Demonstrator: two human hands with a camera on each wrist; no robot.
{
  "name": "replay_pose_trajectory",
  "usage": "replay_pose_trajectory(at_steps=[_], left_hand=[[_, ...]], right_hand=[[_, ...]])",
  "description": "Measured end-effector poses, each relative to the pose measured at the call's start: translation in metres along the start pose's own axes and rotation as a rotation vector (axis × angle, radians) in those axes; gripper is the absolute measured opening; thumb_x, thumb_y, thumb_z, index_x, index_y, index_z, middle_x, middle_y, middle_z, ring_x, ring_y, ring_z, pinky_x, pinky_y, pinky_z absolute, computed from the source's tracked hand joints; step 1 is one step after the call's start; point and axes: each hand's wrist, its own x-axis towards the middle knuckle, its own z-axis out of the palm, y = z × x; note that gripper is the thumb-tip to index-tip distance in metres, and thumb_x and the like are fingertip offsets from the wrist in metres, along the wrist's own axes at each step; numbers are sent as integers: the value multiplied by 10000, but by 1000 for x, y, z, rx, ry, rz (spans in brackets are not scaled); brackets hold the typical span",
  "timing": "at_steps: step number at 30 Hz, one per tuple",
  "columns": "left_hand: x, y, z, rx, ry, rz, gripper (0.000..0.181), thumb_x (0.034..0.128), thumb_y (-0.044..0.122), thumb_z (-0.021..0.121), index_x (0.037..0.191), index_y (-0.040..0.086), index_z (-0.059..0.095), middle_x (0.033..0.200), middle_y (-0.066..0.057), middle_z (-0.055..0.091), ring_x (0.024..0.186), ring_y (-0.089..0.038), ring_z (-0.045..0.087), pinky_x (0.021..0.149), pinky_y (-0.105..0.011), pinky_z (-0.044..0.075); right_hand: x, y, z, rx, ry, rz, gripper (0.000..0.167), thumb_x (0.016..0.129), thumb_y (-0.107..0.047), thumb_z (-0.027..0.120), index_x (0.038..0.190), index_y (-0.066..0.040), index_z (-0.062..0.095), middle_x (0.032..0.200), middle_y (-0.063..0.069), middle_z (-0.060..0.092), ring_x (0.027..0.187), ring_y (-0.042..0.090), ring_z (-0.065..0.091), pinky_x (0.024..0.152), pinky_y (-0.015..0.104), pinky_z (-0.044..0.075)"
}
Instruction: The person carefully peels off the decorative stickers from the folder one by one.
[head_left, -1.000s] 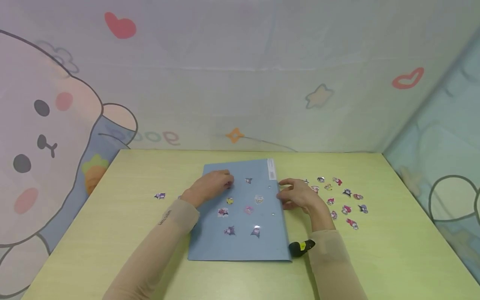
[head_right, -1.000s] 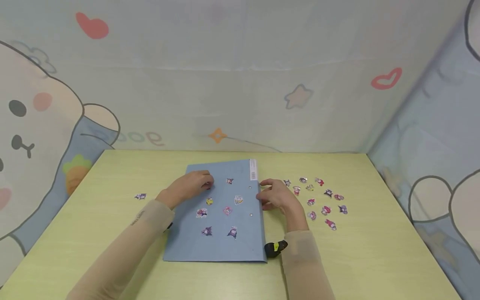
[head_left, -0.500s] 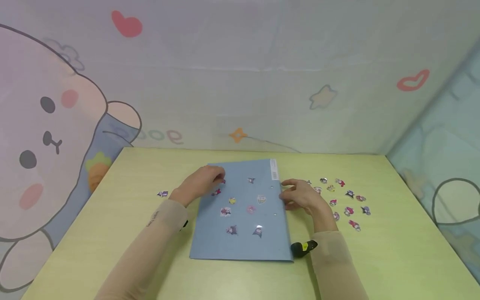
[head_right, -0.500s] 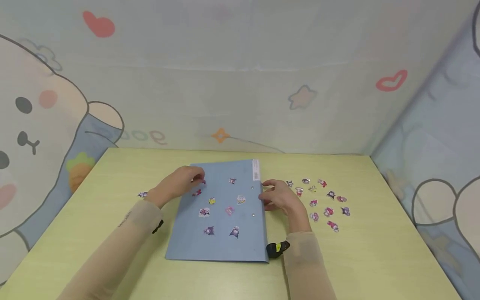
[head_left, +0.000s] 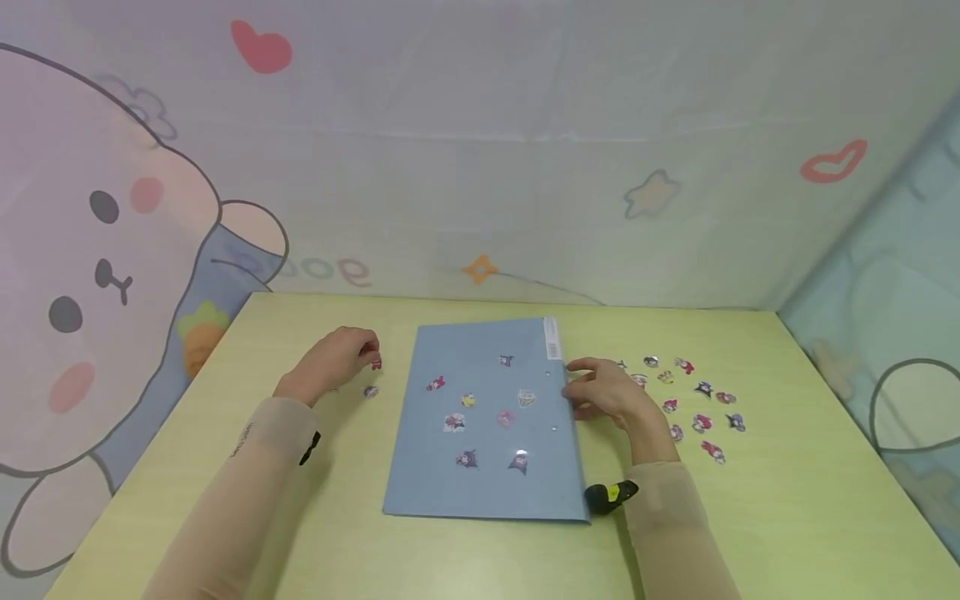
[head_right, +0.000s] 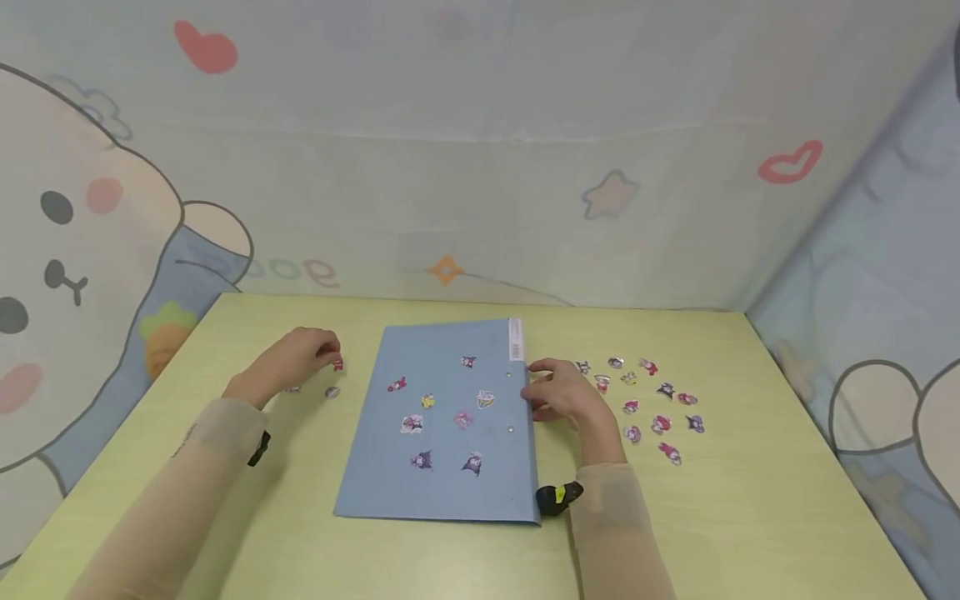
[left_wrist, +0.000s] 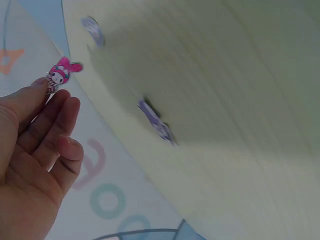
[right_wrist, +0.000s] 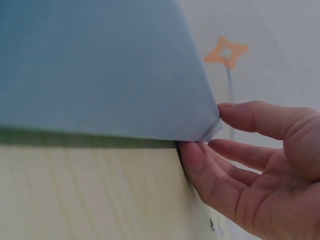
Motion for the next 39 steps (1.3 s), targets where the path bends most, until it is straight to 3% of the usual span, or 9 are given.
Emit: replay_pose_trajectory(at_steps=[6,16,24,27,29,36,39], left_hand=[[-9,-15,-7,-1,-67,-85,96,974,99,595,911,47,646,868,-82,647,682,-184,511,658,-352,443],[-7,-20,-9,-1,-130,-177,113,934,31,548,898,61,651,784,-43,600,641,-190,510,605,-333,422],[4,-26,2,97,-110,-137,88,930,22,585,914,66,659,871,-49,629,702,-203,521,654,-368,455],[6,-28,1,145,-111,-138,95,938,35,592,898,80,666,860,-39,628,687,-201,526,648,-371,459],[7,-24,2,183,-105,-130,98,935,36,609,876,87,667,840,-34,627,677,-199,530,631,-369,462],[11,-21,7,291,-38,-96,178,906,-54,585,800,86,617,793,-47,609,655,-192,487,561,-343,430],[13,-18,7,329,-3,-77,176,888,-35,647,779,94,594,771,-39,596,647,-183,497,544,-338,436]], right_hand=[[-1,0,0,2,-2,-5,613,907,-23,649,1447,31,364,1226,264,536,919,285,639,788,397,561],[0,0,2,9,-3,3,604,904,-12,645,1440,33,370,1207,261,540,905,277,637,772,387,565],[0,2,0,-15,12,10,593,909,-21,645,1435,30,377,1207,260,544,893,271,636,774,387,564],[2,-2,2,-9,1,2,596,908,-9,638,1437,41,367,1217,268,529,902,271,630,786,397,561],[1,-1,1,-4,1,3,599,905,-7,640,1437,40,367,1212,267,526,901,274,629,785,399,561],[0,0,1,5,1,-1,606,898,-6,650,1436,36,374,1197,258,534,895,279,634,771,394,564],[-1,-1,-1,7,1,-4,605,900,-9,651,1436,35,374,1202,261,532,902,284,634,775,397,563]])
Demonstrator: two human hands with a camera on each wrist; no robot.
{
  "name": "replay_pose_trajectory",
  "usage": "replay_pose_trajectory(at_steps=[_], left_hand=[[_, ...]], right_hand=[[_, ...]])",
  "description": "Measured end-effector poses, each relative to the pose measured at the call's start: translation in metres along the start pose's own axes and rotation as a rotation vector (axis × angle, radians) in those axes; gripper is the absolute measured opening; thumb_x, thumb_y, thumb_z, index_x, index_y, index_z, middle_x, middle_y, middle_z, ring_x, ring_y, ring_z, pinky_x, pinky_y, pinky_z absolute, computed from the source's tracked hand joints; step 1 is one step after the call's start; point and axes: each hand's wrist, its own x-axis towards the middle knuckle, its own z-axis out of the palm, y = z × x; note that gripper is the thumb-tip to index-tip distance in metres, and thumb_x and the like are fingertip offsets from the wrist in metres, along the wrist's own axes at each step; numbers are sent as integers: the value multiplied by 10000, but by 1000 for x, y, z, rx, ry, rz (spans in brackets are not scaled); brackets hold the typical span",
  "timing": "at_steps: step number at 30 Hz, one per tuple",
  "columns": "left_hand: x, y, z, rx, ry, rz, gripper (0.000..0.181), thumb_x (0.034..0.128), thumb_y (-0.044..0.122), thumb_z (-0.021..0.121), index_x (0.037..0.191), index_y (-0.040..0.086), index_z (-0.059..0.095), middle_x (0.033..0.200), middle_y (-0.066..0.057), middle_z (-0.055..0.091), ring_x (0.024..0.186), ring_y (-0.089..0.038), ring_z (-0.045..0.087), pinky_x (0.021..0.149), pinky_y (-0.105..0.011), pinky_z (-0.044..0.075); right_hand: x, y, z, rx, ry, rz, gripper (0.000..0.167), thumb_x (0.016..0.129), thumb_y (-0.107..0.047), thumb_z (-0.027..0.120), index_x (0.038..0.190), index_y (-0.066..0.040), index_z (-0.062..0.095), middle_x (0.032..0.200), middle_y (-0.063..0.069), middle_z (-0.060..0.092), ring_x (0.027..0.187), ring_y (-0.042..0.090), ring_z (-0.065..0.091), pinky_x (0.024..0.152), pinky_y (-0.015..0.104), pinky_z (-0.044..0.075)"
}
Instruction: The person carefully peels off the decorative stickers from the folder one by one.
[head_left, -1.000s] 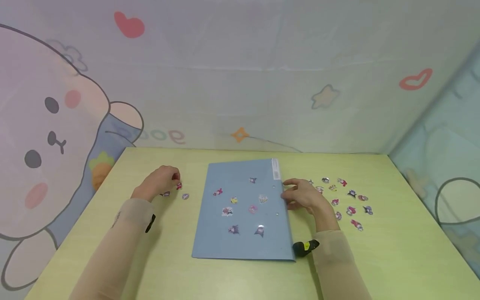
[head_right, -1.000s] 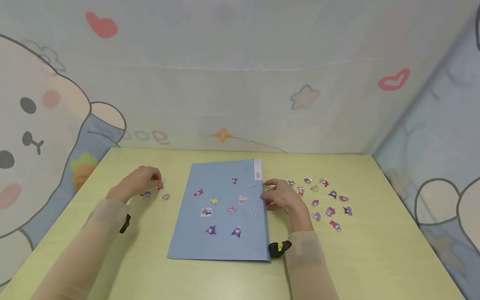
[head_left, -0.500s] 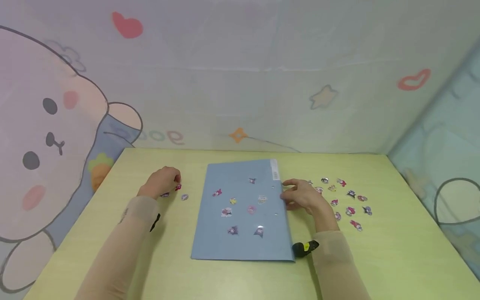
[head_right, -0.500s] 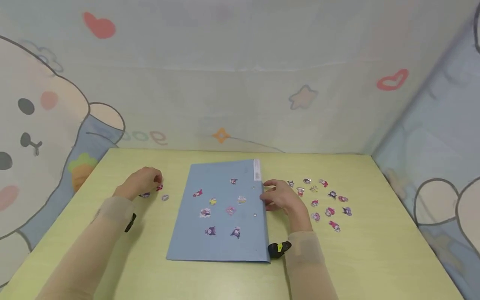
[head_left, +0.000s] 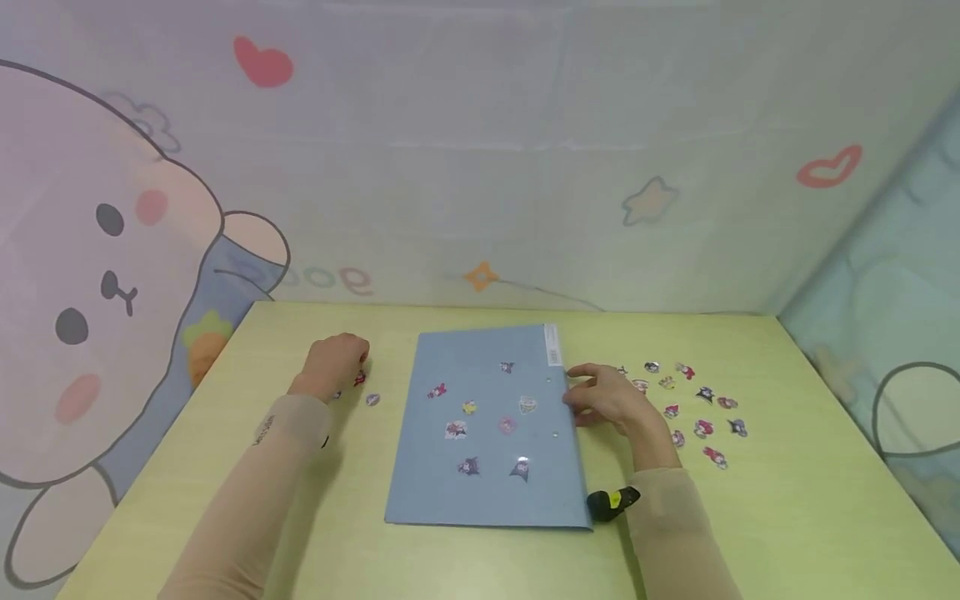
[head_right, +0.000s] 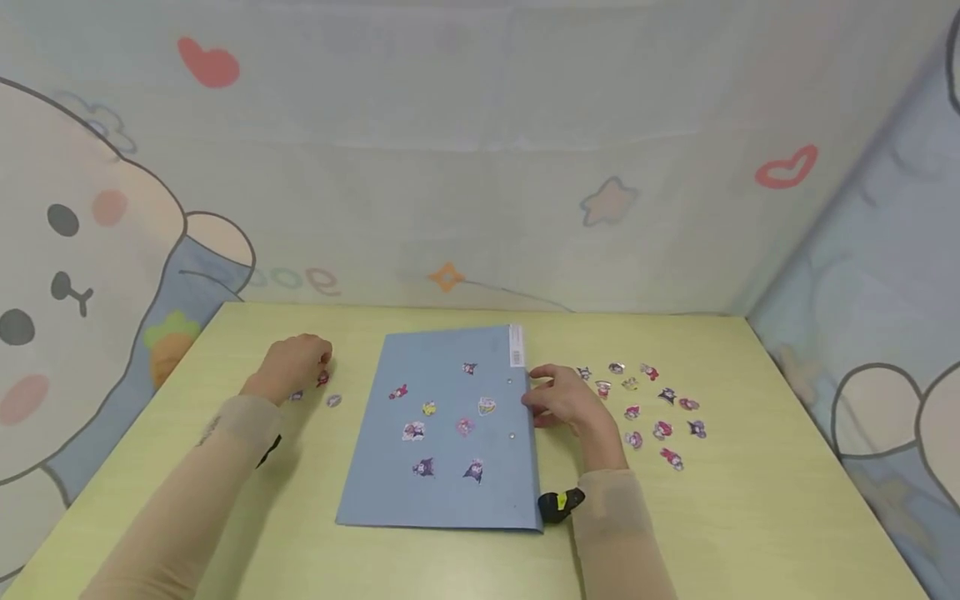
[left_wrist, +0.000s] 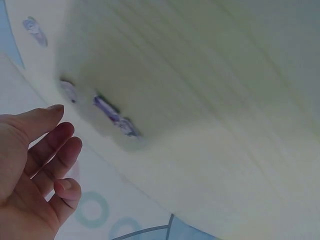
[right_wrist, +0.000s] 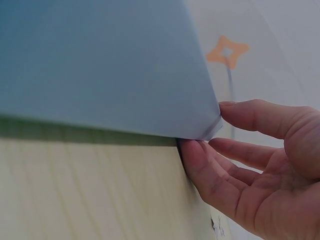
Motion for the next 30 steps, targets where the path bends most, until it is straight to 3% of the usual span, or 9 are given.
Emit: replay_pose_trajectory(at_steps=[3,6,9,15,20,23,27,30], left_hand=[[0,4,-3,13,21,9,102,882,13,695,843,81,630,826,-46,621,688,-181,546,568,-356,478],[1,12,-9,-19,5,30,80,910,48,673,989,60,675,945,-77,653,768,-205,601,636,-390,515],[2,22,-11,-67,-36,87,174,938,54,629,1106,52,676,1045,-91,651,871,-231,624,727,-394,525],[2,49,-9,-146,-133,180,239,955,97,633,1193,92,662,1075,-46,612,961,-209,589,837,-356,491],[10,72,-3,-194,-151,227,263,931,93,669,1190,137,680,1123,-20,632,1011,-177,578,906,-334,464],[14,81,2,-209,-163,271,230,918,104,688,1142,156,700,1064,-13,643,978,-171,576,906,-328,459],[14,85,7,-222,-161,311,166,911,128,703,1068,179,714,948,19,618,897,-159,553,857,-326,463],[11,84,9,-214,-148,306,134,902,126,713,1023,183,714,902,39,595,862,-148,538,832,-322,463]], right_hand=[[1,0,0,3,-1,-1,612,899,-12,652,1439,35,369,1216,269,524,916,293,633,782,400,562],[2,0,-1,-1,0,-3,613,901,-16,650,1443,33,366,1223,271,519,926,294,630,781,391,562],[2,0,-1,-11,-5,-8,609,906,-20,647,1443,34,365,1223,269,519,927,288,625,776,381,563],[1,1,0,-16,-19,-4,611,908,-29,649,1444,35,363,1229,268,520,923,280,623,779,385,563],[-2,2,-5,-10,-6,5,615,906,-30,653,1447,26,366,1231,266,517,916,277,628,784,393,562],[-2,4,-7,-5,-11,8,617,908,-27,649,1449,32,358,1224,265,519,907,271,630,788,399,561],[-1,4,-5,-1,-10,5,604,903,-23,653,1437,28,376,1200,254,535,884,258,626,775,390,564],[0,3,-2,-2,-18,-7,594,901,-29,657,1429,28,390,1189,252,541,879,256,622,767,381,566]])
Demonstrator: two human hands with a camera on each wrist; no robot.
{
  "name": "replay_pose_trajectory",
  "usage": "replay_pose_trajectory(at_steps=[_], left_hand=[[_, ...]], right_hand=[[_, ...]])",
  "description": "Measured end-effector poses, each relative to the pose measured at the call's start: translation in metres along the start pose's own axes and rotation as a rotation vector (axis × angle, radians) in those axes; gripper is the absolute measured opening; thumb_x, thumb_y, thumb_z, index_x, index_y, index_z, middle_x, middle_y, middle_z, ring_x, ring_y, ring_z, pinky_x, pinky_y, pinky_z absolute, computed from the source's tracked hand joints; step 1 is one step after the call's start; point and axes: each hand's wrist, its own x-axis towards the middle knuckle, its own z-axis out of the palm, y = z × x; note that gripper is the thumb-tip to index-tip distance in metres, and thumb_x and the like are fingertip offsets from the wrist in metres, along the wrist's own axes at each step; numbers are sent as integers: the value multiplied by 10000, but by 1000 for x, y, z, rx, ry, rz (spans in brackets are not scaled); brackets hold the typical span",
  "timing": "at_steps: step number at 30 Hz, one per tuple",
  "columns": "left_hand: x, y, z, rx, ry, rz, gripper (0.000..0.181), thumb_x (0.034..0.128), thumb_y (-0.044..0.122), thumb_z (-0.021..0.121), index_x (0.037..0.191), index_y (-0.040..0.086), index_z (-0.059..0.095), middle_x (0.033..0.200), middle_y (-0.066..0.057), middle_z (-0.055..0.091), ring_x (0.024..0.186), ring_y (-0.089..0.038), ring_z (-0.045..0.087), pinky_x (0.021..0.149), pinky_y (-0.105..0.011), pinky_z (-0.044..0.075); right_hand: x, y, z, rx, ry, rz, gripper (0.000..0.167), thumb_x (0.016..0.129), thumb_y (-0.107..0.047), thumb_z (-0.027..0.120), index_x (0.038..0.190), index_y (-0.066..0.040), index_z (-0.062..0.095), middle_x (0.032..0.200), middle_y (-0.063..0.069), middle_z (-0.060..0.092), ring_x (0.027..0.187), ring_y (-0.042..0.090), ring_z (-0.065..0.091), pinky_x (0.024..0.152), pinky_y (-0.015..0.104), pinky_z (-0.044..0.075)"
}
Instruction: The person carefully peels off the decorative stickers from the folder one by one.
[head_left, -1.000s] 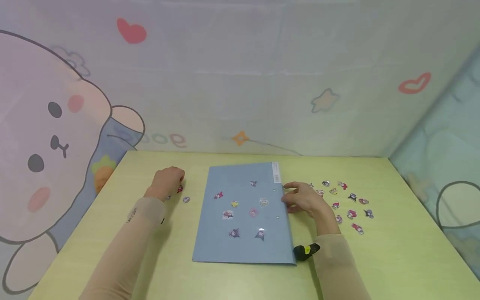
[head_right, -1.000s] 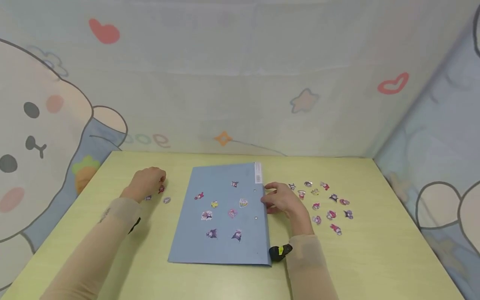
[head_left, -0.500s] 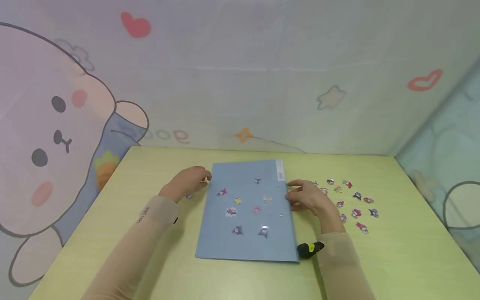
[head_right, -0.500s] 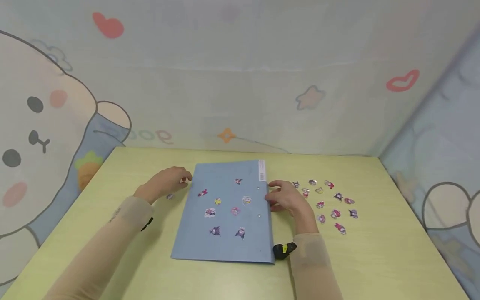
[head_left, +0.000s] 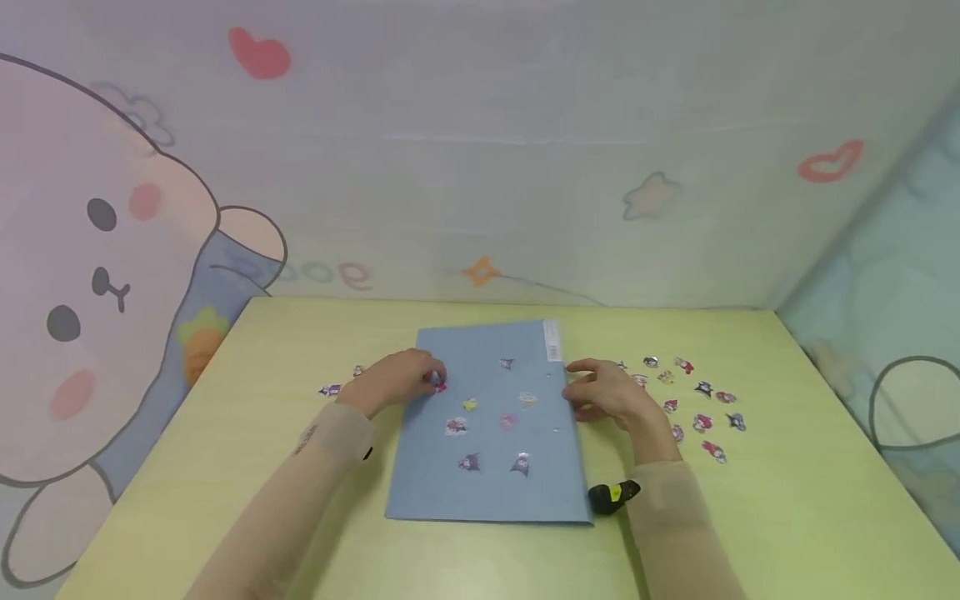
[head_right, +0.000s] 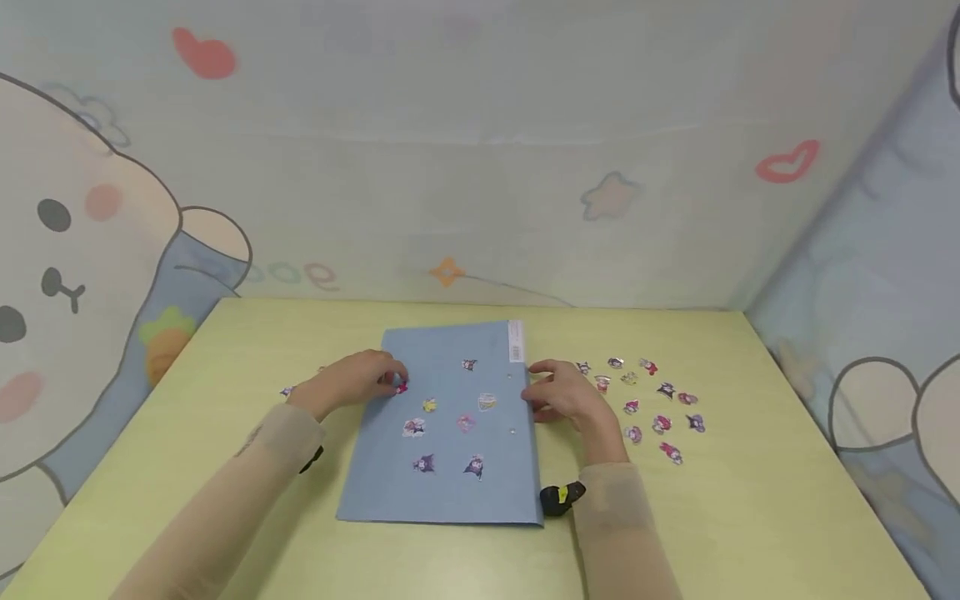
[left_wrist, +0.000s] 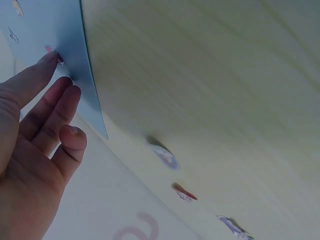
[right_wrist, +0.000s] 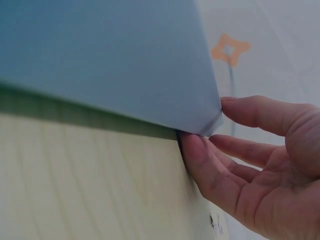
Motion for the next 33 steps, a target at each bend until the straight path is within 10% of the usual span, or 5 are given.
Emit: replay_pose_trajectory(at_steps=[33], left_hand=[[4,16,9,-70,53,-75,153,912,-30,608,999,91,644,967,-11,606,912,-178,545,836,-332,477]], right_hand=[[2,2,-1,2,21,-16,586,897,-18,652,1421,38,395,1163,247,564,889,279,636,755,390,567]])
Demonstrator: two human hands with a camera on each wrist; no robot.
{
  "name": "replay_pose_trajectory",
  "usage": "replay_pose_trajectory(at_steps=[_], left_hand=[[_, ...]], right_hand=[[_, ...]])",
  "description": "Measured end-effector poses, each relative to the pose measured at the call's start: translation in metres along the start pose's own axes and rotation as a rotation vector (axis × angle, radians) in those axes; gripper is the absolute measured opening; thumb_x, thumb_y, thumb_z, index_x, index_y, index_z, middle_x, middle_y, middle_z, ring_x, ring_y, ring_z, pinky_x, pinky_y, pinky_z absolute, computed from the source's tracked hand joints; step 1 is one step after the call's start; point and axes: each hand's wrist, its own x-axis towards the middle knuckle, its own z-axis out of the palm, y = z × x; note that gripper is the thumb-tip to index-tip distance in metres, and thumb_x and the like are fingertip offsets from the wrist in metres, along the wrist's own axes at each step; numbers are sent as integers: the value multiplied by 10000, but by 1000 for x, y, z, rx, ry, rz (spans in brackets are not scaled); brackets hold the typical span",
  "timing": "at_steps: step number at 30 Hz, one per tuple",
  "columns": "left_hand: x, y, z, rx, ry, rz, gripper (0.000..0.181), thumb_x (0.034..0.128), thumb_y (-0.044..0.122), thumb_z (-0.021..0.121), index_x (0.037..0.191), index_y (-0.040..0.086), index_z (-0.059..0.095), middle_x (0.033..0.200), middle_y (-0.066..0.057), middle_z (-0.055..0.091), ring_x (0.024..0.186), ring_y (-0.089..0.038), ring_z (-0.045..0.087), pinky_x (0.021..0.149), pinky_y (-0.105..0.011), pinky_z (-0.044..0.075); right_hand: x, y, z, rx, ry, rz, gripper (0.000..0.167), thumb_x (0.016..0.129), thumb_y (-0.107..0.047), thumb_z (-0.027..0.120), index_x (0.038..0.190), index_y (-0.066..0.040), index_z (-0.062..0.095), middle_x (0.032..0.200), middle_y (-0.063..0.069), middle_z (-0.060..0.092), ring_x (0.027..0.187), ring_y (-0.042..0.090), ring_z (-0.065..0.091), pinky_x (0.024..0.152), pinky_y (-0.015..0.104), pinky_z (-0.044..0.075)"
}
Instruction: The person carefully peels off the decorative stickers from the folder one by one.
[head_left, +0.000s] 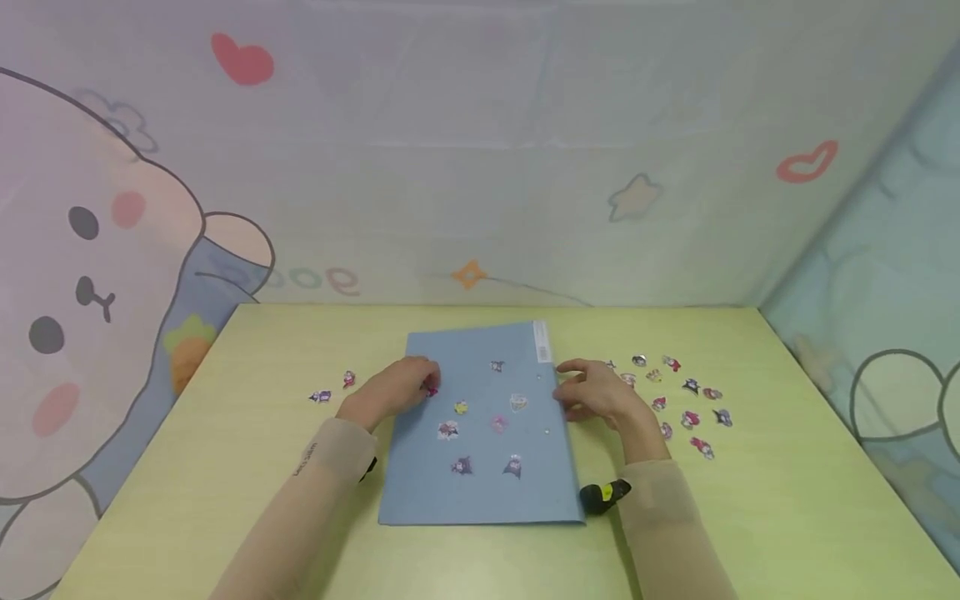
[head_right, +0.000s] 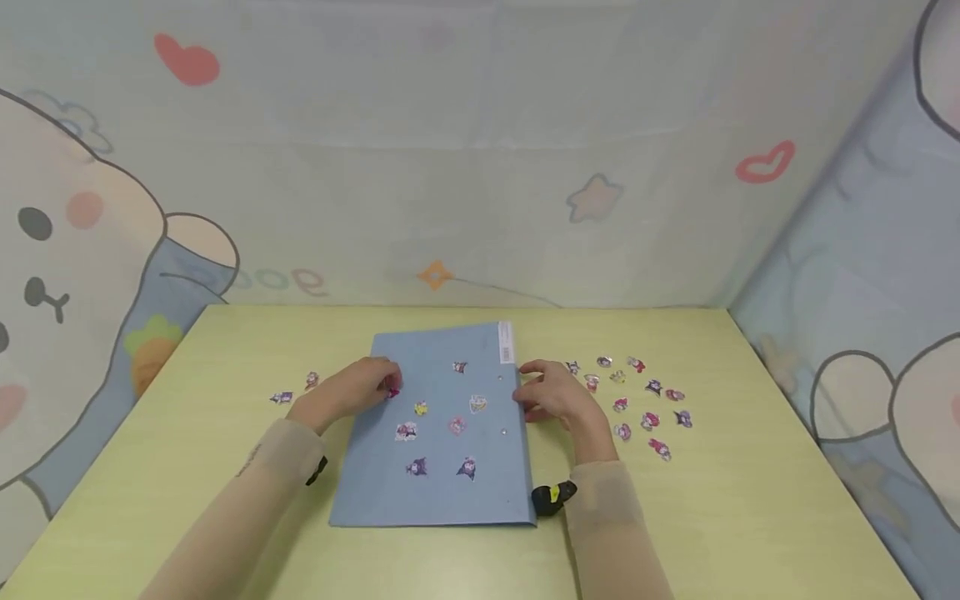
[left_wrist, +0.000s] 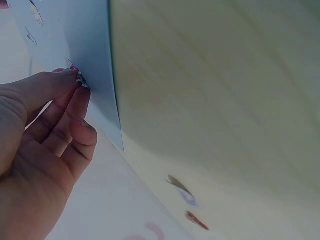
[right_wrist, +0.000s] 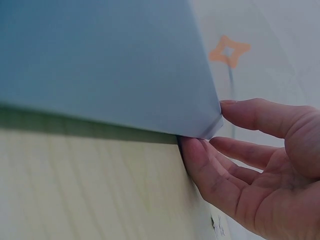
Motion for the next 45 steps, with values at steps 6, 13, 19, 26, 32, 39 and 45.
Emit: replay_pose_trajectory(at_steps=[6,13,19,26,32,39,45], left_hand=[[1,4,-3,-19,2,-20,185,919,-26,604,1075,49,668,1013,-48,637,951,-197,573,860,-347,488],[1,7,-3,21,28,15,125,915,-37,594,953,48,676,928,-54,633,868,-196,557,785,-331,490],[0,6,0,33,41,20,85,910,-17,629,899,63,655,881,-31,585,807,-184,516,736,-317,473],[-2,4,4,31,55,11,95,912,14,665,862,81,620,826,1,587,766,-167,516,702,-313,467],[-4,3,2,-27,79,-20,136,930,25,645,851,111,575,800,14,567,752,-174,505,687,-314,449],[-10,-3,-2,-134,98,-13,132,951,60,628,866,137,562,812,28,584,762,-160,510,693,-309,441],[-33,-10,-23,-268,142,-41,129,941,74,651,868,120,555,859,21,616,843,-166,564,736,-336,456]], right_hand=[[1,-3,-2,0,6,0,593,893,-23,654,1425,24,396,1177,248,558,903,286,637,770,392,565],[0,-2,-1,2,5,15,588,894,-18,655,1424,25,402,1167,244,562,908,287,640,776,388,564],[-1,0,0,-9,12,9,585,892,-22,661,1416,32,408,1158,241,569,907,290,647,768,388,565],[-1,2,1,-9,8,12,596,889,-21,664,1421,33,402,1156,239,569,904,288,647,771,392,564],[0,1,0,-12,15,11,583,892,-25,662,1417,22,411,1168,240,569,919,286,639,773,385,564],[-1,0,-1,-10,16,11,577,889,-16,657,1410,26,412,1164,244,574,883,276,644,767,395,566],[-1,-1,0,-32,18,-2,587,892,-29,649,1419,39,398,1164,246,582,875,272,651,782,415,561]])
